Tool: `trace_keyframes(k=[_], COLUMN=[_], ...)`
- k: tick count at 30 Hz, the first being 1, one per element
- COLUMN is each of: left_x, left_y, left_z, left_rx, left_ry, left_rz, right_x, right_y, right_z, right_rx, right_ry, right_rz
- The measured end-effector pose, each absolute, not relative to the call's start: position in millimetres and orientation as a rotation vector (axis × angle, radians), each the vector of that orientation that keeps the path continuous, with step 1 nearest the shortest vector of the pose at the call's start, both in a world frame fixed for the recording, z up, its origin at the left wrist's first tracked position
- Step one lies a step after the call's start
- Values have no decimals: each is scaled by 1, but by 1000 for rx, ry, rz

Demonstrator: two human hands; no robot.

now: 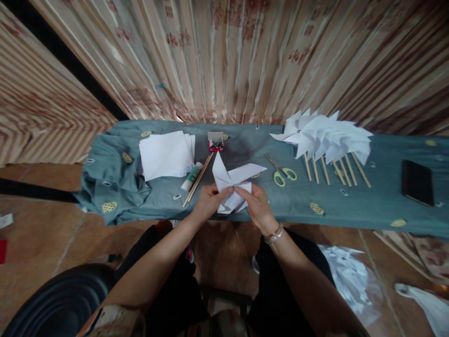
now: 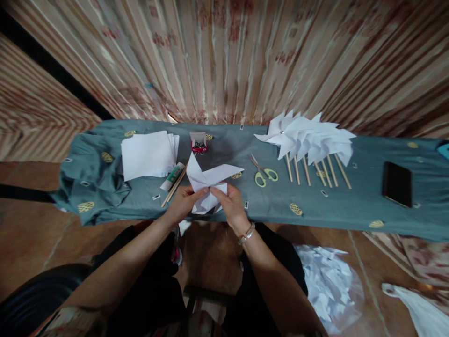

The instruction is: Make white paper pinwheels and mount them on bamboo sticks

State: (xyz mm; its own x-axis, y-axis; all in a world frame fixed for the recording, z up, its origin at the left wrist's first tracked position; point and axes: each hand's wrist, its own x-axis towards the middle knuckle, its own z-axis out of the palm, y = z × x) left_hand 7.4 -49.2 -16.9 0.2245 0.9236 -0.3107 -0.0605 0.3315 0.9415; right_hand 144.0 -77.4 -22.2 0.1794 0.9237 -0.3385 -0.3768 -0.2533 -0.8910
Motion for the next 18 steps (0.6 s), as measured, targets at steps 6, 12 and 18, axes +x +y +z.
trace_keyframes(k=[6, 12, 18], left_x=[8, 9, 7], left_y=[-47, -48, -47], left_z=[-18, -15, -17], left_rx=[1015, 1022, 983], left_ry=[1126, 1139, 1151], left_rz=[873, 865, 853], right_x=[144, 143, 142], right_y=[-77, -78, -78], right_z=[-22, -21, -19], right_rx=[-1251, -1253, -1270], right_ry=[-599, -589, -598], right_rz=[1393, 1387, 1383])
